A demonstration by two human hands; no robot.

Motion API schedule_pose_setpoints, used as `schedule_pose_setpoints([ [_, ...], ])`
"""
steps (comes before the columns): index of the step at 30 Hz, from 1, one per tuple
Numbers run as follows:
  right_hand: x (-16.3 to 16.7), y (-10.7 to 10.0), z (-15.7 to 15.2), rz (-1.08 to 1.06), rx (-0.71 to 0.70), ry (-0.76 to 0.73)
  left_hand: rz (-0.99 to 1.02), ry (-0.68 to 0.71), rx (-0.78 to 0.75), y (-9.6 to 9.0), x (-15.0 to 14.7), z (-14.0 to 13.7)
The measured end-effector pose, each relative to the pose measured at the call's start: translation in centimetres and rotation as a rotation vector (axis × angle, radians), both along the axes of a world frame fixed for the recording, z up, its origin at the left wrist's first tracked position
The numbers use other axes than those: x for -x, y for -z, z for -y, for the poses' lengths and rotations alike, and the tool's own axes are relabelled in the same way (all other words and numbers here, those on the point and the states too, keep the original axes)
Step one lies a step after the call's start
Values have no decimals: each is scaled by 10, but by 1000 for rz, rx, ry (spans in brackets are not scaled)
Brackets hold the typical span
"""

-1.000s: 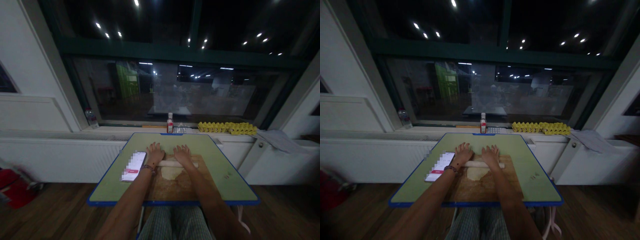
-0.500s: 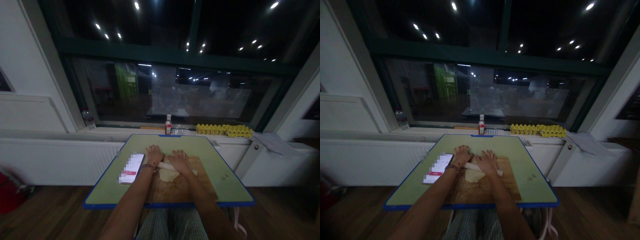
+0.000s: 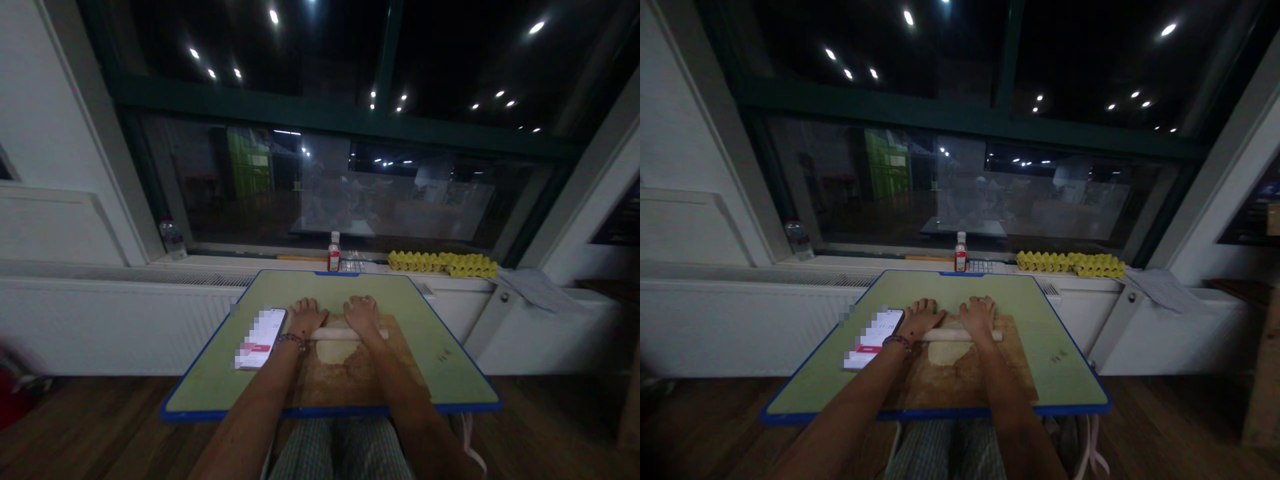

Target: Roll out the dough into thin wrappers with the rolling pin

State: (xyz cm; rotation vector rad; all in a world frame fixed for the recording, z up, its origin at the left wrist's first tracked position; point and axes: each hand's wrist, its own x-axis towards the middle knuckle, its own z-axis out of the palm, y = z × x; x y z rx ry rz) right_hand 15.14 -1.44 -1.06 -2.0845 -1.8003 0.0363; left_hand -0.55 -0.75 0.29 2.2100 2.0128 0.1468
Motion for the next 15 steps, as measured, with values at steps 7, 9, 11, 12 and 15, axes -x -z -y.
schedule_pose_setpoints([
  [7,3,-5,-8,-30,-20,15,115,-85,-149,5,0,-9],
  [9,2,-7,-11,-40,-40,18,138,-113,-189,5,0,-11],
  [11,2,-9,-13,-45,-64,32,144,-133,-229,4,0,-12],
  [12,2,-10,-14,-45,-72,42,141,-140,-248,4,0,-12],
  [15,1,-10,-19,-50,-80,65,101,-133,-304,2,-2,-11],
])
